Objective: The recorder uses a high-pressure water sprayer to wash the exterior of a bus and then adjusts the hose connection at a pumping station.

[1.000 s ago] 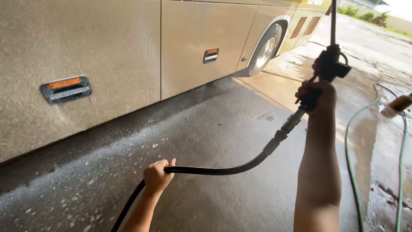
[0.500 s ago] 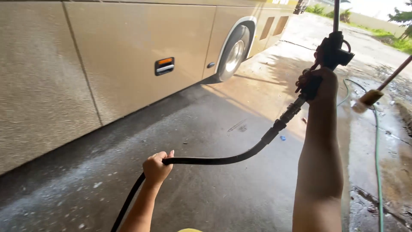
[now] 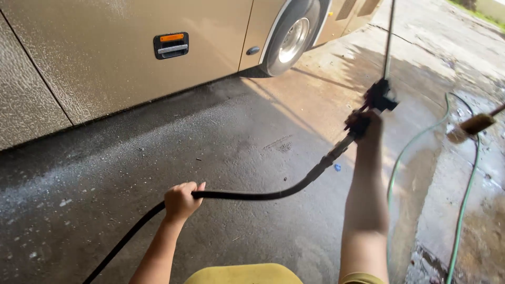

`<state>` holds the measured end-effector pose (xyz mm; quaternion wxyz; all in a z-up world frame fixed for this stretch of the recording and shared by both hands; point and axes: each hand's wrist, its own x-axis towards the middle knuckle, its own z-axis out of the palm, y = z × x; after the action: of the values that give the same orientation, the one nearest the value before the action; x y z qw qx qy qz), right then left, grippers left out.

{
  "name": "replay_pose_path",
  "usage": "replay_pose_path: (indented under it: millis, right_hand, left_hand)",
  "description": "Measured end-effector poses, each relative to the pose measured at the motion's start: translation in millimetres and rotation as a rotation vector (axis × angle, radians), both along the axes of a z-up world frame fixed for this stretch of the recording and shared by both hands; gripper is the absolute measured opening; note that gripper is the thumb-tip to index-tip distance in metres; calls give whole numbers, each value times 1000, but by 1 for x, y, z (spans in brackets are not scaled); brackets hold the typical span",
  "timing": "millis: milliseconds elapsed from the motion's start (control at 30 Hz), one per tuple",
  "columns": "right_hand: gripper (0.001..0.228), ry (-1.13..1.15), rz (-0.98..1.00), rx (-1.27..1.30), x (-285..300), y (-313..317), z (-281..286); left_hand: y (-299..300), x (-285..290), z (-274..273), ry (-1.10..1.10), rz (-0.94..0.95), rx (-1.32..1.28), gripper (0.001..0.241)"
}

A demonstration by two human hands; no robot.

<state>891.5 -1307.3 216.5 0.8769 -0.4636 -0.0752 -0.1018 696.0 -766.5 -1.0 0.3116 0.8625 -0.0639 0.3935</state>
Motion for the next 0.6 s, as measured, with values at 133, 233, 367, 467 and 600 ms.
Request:
replay_pose_path:
  millis: [133, 233, 367, 467, 600]
  right_hand:
    - [35, 174, 200, 25, 41, 9, -70]
    - [24, 330, 429, 35, 83, 21, -161]
    - [21, 437, 703, -68, 40, 95, -191]
    - [20, 383, 728, -254, -17, 134, -188]
    - [25, 293, 890, -385, -71, 138, -208]
  left_hand:
    - [-39, -18, -39, 312, -8, 21, 48]
    - [-58, -53, -72, 387, 48, 18, 40]
    - [-83, -99, -111, 522, 112, 66, 39]
    - [-96, -129, -137, 582, 84, 109, 35]
    - [-118, -183, -163, 669, 88, 122, 28]
